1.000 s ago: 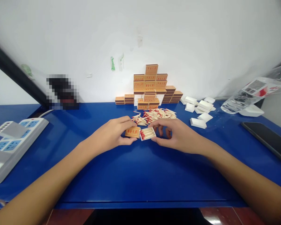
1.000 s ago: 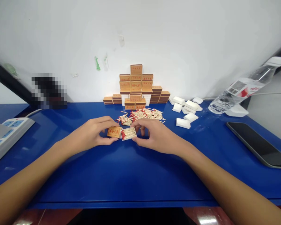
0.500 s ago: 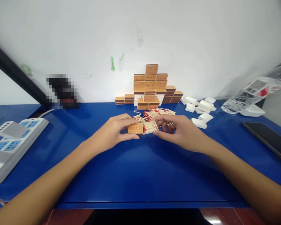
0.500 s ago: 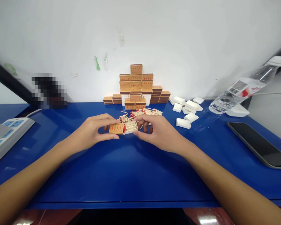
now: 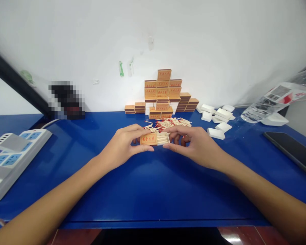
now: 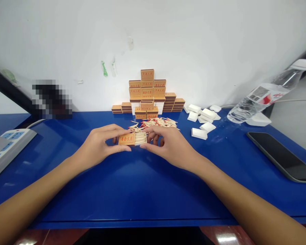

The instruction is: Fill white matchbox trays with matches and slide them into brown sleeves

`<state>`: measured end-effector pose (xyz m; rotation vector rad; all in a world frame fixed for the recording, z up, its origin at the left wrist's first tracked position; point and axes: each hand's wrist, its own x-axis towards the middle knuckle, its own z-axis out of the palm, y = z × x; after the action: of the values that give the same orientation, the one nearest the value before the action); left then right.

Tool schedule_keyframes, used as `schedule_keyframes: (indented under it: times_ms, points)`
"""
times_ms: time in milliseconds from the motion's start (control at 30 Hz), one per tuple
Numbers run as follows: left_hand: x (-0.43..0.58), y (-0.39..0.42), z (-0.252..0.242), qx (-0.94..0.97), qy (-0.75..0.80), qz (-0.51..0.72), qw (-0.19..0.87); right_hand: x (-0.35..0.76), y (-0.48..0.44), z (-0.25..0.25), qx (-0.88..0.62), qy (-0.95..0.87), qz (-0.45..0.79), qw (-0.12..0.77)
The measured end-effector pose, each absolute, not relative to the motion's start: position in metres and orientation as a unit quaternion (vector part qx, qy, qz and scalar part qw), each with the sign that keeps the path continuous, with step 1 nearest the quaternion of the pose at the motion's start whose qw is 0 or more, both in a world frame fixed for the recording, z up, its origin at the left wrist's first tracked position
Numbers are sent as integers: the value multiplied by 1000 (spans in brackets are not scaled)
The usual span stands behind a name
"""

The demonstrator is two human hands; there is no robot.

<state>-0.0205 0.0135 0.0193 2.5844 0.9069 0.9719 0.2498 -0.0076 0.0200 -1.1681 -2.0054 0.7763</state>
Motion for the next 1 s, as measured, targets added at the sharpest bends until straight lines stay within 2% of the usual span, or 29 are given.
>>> schedule_keyframes:
  times_ms: [433,667,800,867,933,1000]
  points:
    - [-7,3,11,867,327,350,136,239,-14,12,-430,-775,299,353]
    - [-6,-1,11,876,319,344,116,229,-27,2,-371,-874,168,265]
    - [-9,3,6,877,331,336,91,239,-25,24,-383,-891,140,199]
    - [-13,8,3,877,355,317,64,273,-18,45,-436,-868,132,198]
    - [-17,13,2,882,372,288,29,332,-11,62,-544,-797,79,248]
    - [-21,16,2,887,371,274,-3,410,-6,67,-702,-681,5,207]
